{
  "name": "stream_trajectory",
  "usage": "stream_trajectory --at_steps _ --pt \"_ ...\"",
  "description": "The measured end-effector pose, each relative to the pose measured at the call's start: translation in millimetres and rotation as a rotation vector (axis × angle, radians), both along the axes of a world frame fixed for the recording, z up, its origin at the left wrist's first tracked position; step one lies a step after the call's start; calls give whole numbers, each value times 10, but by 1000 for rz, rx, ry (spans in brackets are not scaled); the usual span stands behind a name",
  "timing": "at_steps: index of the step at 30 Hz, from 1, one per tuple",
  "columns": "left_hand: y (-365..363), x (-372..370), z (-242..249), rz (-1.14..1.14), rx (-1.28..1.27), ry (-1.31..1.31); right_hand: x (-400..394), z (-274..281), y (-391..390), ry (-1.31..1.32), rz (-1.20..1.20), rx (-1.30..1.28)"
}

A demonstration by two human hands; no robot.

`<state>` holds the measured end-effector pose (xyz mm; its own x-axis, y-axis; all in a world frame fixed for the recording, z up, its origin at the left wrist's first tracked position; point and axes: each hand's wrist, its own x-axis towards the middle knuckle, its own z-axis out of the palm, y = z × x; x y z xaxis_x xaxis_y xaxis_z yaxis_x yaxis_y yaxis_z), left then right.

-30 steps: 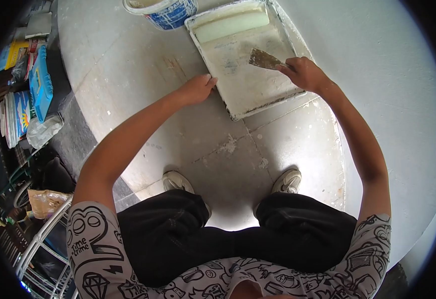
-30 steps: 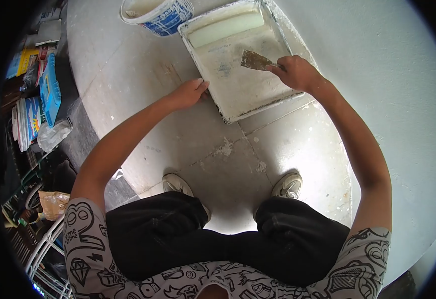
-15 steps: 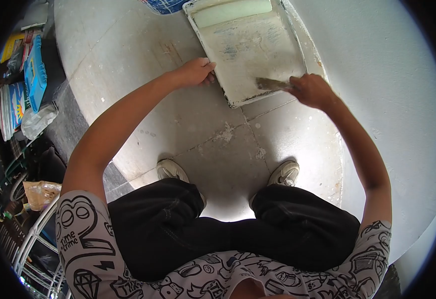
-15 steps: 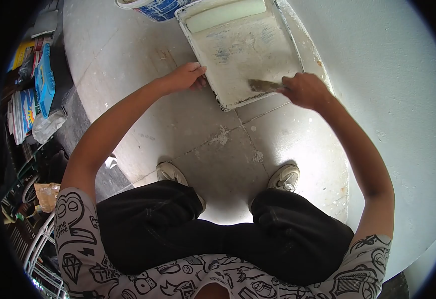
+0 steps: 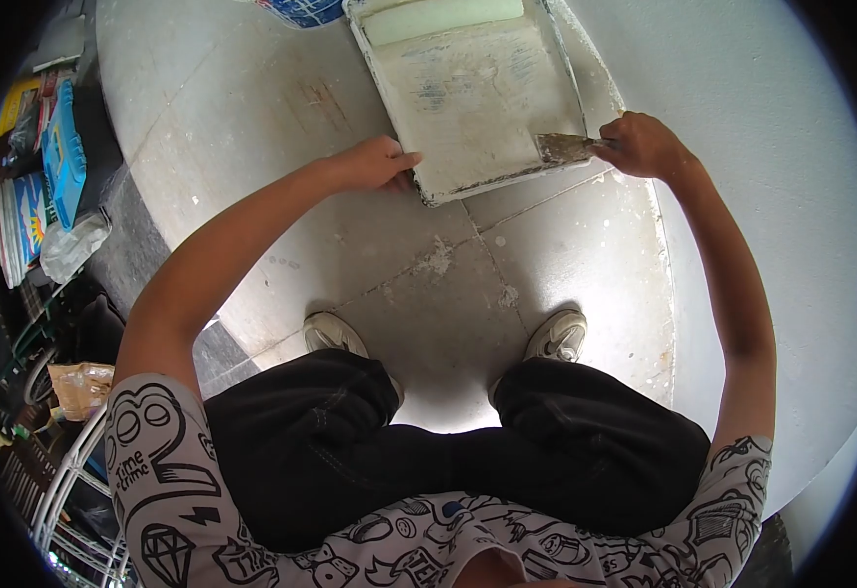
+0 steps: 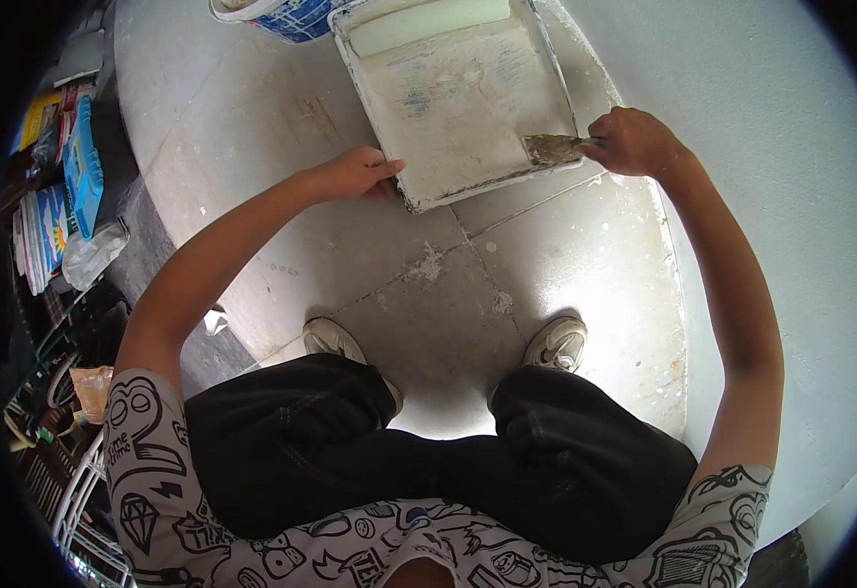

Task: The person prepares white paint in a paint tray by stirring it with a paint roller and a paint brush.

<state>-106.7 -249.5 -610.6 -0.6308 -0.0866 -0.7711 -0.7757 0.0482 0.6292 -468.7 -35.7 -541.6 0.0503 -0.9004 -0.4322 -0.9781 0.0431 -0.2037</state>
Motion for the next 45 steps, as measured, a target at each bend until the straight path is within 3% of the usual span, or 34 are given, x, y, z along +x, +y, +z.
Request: stream_trajectory --at_steps 5,8,11,14,17,20,23,26,30,33,39,45 --pt "110 -14 54 160 145 -22 -70 -27 -127 28 61 8" --pt "132 -16 98 189 144 -38 -63 7 -169 32 150 -101" --pt "121 -5 68 173 161 -8 20 203 -226 31 117 -13" --pt "122 7 24 173 148 -16 -16 297 -223 41 169 -265" --pt "107 2 24 151 151 -14 16 385 -263 84 133 -245" --pt "107 -3 31 167 159 -23 104 108 -186 33 210 -122" --pt "110 -1 24 155 155 3 117 95 -145 44 94 -10" --pt "114 2 28 161 139 0 17 150 -106 23 136 -71" --pt "113 5 36 146 136 -8 -110 183 -103 -3 230 -388" --pt "92 -12 38 140 130 -1 -12 131 -119 17 174 -111" --pt "89 12 -3 129 135 17 15 53 -106 18 113 -207" --pt "66 0 -16 116 132 4 -55 -57 -77 -59 156 -107"
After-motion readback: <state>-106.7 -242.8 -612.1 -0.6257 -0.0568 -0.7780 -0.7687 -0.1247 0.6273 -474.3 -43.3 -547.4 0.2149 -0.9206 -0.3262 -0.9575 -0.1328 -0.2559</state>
